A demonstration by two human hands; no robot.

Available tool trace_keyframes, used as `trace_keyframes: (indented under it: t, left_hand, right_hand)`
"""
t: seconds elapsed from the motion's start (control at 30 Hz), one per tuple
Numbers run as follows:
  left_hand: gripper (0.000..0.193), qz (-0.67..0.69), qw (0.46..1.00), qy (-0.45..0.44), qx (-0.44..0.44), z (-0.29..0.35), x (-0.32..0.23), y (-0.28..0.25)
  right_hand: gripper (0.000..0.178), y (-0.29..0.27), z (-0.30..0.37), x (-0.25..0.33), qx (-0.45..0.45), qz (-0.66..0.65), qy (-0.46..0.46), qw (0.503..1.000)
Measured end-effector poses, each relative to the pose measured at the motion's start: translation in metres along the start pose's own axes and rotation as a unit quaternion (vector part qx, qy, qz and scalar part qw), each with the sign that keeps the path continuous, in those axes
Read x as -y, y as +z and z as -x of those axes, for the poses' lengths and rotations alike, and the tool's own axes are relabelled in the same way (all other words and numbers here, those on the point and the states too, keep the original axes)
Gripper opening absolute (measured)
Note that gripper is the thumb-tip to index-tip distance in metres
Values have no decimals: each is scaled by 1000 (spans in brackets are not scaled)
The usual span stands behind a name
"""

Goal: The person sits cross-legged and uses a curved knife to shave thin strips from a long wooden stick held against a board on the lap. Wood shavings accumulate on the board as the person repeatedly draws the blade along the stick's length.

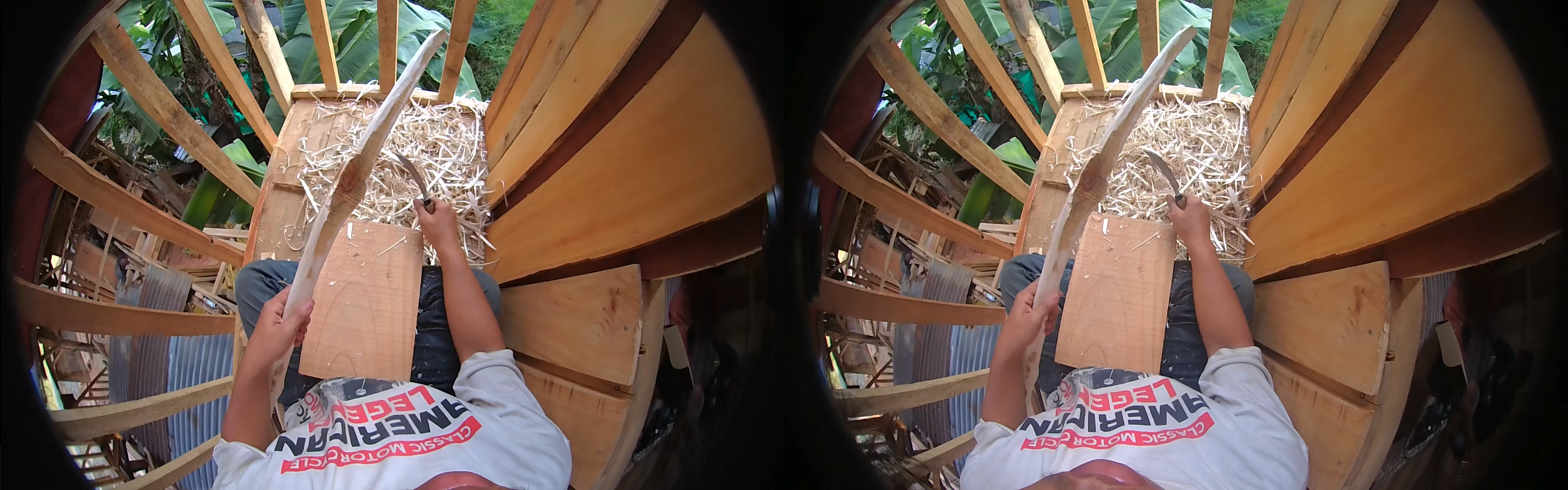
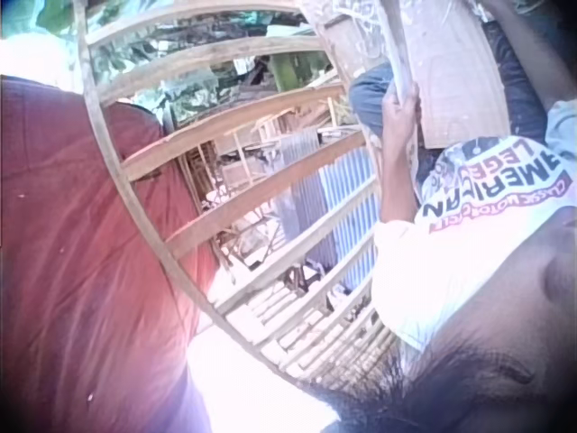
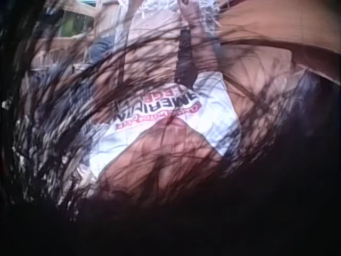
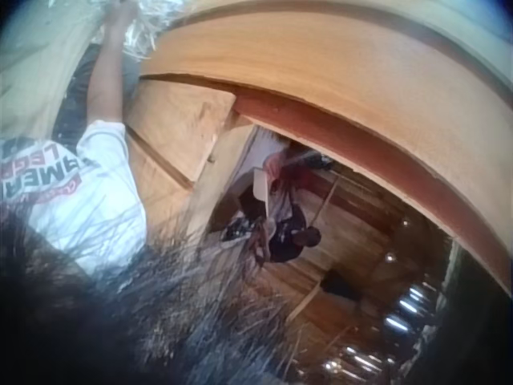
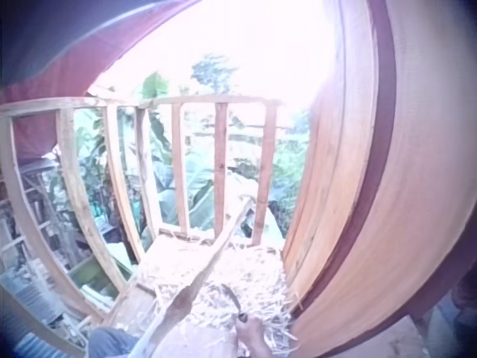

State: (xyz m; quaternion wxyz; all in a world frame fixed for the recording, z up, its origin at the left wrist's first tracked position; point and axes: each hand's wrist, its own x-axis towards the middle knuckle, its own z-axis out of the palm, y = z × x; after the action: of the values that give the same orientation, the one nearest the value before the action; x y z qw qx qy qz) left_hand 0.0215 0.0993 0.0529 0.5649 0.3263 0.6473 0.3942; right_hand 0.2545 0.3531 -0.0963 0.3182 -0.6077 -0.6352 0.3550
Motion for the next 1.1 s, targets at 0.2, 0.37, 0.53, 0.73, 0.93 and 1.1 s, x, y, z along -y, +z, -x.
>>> trace_keyframes:
  t: [0.2,0.37,0.53,0.73,0.93,1.1]
  left_hand:
    - [16,69,994,-24,80,4,18,1]
    - [13,109,989,-15,100,4,26,-3]
    - [17,-91,992,58,58,-6,49,-4]
    - [24,-379,924,49,-26,18,52,17]
    - [34,-571,817,74,24,47,48,21]
    - [63,-443,857,252,77,66,-8,-9]
  right_hand:
    - [48,0,-4,-8,-86,-173,-34,980]
    - [46,2,15,-9,-92,-203,-66,973]
    - [44,1,22,-17,-92,-229,-38,968]
    - [49,4,29,-35,-147,-232,4,962]
    - [47,-5,40,-42,-162,-289,39,943]
    - [43,3,34,-52,-156,-308,15,938]
